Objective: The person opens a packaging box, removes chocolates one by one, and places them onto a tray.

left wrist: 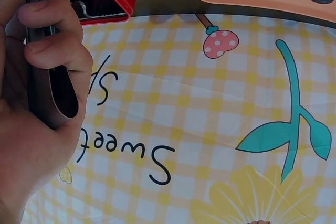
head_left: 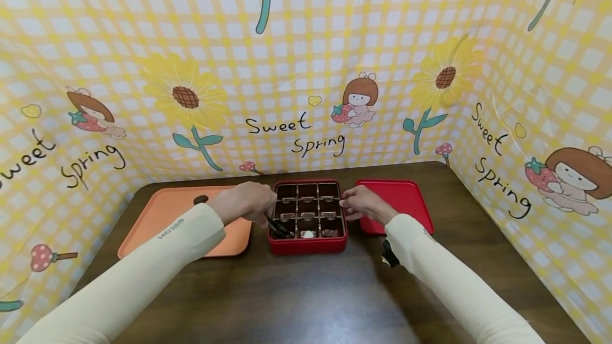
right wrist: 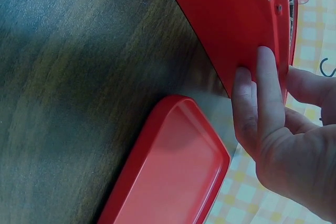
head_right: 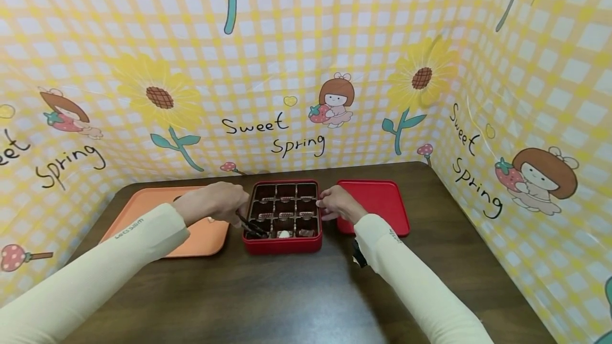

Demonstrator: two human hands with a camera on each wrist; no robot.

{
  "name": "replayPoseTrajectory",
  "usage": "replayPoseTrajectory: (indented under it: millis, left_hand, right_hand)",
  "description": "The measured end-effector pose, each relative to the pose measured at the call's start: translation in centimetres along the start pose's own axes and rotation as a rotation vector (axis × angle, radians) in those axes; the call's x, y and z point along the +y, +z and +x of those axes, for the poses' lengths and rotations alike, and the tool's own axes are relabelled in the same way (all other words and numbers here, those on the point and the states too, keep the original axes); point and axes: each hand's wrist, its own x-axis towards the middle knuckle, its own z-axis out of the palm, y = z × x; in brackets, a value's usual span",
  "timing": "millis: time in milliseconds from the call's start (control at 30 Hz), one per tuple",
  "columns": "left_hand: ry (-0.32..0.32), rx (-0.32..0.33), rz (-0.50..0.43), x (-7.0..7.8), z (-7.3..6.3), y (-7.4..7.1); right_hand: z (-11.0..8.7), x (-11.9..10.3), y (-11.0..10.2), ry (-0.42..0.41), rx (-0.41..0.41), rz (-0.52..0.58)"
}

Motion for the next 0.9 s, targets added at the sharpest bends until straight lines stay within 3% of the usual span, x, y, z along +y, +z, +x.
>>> replayPoseTrajectory:
  millis: [367,900]
  left_hand:
    - [0.010,0.028,0.008,-0.2,-0.8,-0.4]
    - [0.007,-0.008,-0.005,-0.8,-1.4,-1.5]
  right_hand:
    - [0.0,0.0,0.0,0.006,-0.010,0.009]
    - [0.0,-0.1,0.0,0.011,-0.011,0.010]
